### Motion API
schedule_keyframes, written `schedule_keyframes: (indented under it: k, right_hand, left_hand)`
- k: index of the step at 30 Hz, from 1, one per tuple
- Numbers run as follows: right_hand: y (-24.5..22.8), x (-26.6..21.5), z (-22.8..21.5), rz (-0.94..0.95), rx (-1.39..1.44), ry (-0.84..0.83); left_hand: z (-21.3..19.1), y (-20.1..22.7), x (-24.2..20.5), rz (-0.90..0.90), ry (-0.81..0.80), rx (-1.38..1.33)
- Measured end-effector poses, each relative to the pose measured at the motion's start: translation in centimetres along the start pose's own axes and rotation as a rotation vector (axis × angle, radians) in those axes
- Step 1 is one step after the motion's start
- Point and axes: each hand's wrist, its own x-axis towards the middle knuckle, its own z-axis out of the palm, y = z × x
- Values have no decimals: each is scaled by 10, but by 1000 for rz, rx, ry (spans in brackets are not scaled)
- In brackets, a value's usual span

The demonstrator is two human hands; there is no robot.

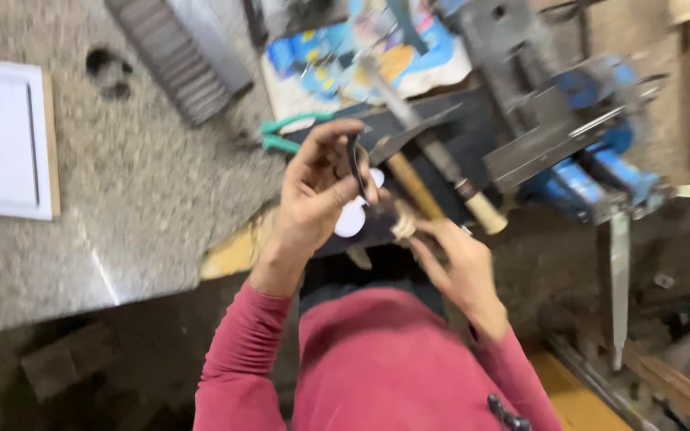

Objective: The person uses a hammer to strike a small metal strip on a workbench, then moves to a bench grinder to smooth the edges. They repeatedly alternate between hammering and grinding, frequently inspecting the metal strip against a white plastic template to check the fit and shape.

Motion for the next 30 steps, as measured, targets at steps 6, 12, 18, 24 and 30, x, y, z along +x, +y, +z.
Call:
schedule_keyframes:
  k: [6, 12, 18, 24, 30]
  right_hand:
    - [-22, 28, 90, 176, -290, -40]
    - [-26, 26, 130, 100, -425, 69]
    - [-44, 37, 115, 313, -248, -49]
    - [-49, 65, 103, -209, -470, -213]
    - [-53, 59, 82, -118, -216, -77]
  left_hand:
    - [-47, 34, -67, 9, 317, 75]
    - [-74, 26, -94, -10, 404, 275]
    - [-81, 38, -91, -15, 355, 351]
    - [-91, 50, -93, -8, 302, 360]
    - [-96, 57, -98, -24, 230, 269]
